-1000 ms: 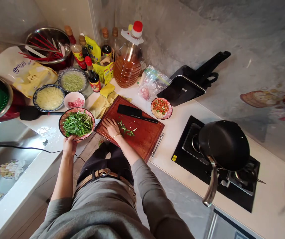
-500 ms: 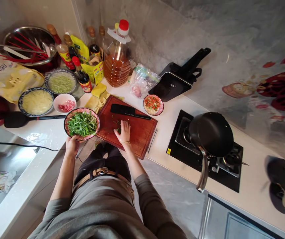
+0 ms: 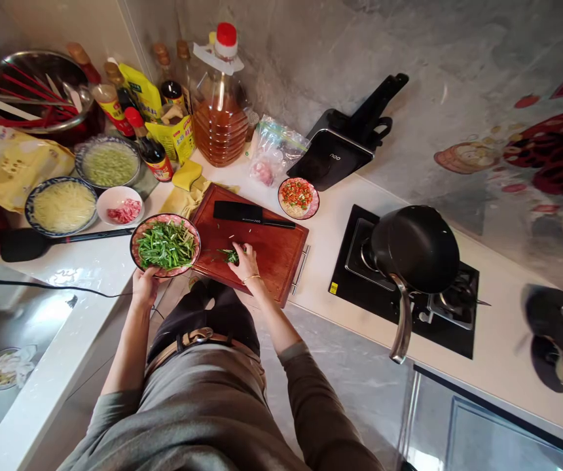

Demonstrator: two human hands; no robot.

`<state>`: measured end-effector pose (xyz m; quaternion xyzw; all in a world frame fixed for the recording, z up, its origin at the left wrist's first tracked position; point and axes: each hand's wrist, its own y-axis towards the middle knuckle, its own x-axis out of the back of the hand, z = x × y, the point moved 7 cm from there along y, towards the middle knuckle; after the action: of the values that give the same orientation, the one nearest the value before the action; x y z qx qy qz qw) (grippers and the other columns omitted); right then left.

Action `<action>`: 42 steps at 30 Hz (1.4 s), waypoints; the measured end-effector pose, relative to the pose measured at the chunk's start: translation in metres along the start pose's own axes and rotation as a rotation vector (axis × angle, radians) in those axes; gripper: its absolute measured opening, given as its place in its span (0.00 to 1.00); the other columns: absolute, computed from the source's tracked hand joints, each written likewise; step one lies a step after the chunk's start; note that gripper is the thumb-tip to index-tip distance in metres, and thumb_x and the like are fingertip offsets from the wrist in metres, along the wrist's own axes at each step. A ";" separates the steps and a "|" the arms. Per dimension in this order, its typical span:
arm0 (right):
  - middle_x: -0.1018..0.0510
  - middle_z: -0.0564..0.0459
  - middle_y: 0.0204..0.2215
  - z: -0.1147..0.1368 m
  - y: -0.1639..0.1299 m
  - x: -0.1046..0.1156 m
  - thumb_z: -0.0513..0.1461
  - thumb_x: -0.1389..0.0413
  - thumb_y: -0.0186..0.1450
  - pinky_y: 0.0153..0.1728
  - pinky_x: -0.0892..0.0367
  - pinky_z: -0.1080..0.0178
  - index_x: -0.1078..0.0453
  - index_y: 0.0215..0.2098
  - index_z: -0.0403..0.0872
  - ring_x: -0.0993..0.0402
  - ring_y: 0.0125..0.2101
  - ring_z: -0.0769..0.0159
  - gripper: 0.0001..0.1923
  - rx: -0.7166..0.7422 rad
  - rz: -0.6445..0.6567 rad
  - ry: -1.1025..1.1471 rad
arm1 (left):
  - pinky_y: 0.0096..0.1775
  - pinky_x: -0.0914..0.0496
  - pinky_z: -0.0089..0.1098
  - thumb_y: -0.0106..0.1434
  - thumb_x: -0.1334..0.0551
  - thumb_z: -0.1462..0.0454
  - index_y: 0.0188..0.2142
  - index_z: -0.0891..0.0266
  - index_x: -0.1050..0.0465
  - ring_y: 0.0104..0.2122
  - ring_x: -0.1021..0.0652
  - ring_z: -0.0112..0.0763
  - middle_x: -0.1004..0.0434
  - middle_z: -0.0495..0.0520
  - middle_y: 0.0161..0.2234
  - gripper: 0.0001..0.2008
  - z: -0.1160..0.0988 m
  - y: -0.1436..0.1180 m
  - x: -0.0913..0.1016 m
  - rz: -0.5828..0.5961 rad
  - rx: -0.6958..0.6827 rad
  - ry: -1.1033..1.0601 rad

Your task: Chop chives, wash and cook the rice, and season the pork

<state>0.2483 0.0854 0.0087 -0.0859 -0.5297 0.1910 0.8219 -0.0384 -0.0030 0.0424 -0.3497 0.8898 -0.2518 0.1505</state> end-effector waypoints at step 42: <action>0.29 0.45 0.52 0.081 0.028 -0.008 0.37 0.39 0.63 0.53 0.33 0.57 0.29 0.54 0.48 0.31 0.53 0.57 0.20 0.214 0.199 -0.109 | 0.27 0.26 0.32 0.37 0.34 0.62 0.27 0.63 0.32 0.23 0.26 0.29 0.27 0.46 0.22 0.15 0.008 -0.003 0.019 -0.050 0.033 -0.029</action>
<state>0.1663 0.1023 0.0267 -0.0393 -0.5390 0.3311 0.7735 -0.0463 -0.0209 0.0361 -0.3728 0.8742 -0.2650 0.1630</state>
